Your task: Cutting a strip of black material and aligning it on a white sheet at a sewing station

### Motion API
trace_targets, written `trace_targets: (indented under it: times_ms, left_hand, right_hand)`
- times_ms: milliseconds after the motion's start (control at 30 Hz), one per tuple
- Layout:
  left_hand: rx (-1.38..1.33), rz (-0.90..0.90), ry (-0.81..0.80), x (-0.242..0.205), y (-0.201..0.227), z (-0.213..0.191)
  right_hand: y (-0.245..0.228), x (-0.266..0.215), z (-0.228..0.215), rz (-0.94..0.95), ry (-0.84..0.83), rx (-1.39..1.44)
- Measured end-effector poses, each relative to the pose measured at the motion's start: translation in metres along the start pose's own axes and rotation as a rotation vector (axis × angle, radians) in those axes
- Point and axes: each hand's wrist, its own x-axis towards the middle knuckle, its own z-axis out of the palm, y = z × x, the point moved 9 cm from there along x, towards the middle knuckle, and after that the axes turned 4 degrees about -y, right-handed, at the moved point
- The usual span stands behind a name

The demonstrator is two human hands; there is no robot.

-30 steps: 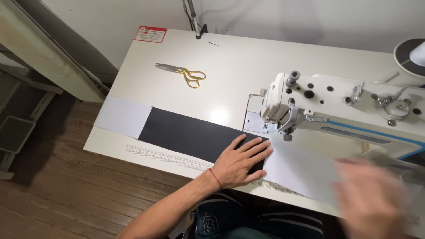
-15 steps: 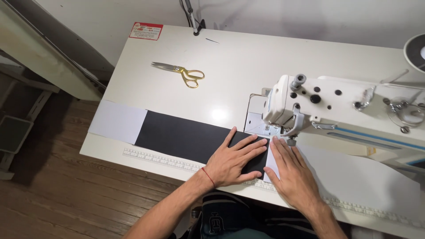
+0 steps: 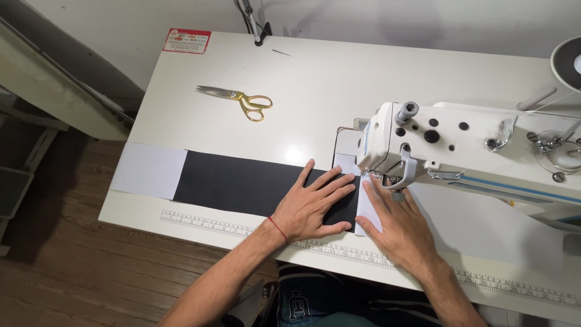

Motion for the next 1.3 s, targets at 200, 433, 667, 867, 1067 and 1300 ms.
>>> trace_targets:
  times_ms: [200,433,667,867,1067,1300]
  left_hand:
    - [0.058,-0.091,-0.125,0.003,-0.004,0.005]
    - [0.062,-0.112,-0.169,0.005,-0.009,0.010]
    - [0.080,-0.129,-0.193,0.008,-0.010,0.017]
    - [0.086,-0.130,-0.212,0.011,-0.012,0.018]
    - [0.088,-0.122,-0.183,0.011,-0.012,0.016]
    - [0.134,-0.117,-0.171,0.011,-0.003,0.033]
  right_hand:
    - [-0.006,0.004,-0.013,0.024,0.058,-0.010]
    - [-0.005,0.006,-0.016,0.037,0.080,-0.011]
    - [-0.010,0.007,-0.029,0.102,0.035,0.001]
    - [0.006,0.005,-0.008,0.064,0.048,0.031]
    - [0.009,0.005,-0.006,0.085,0.026,0.053]
    - [0.003,0.006,-0.015,0.084,0.055,0.027]
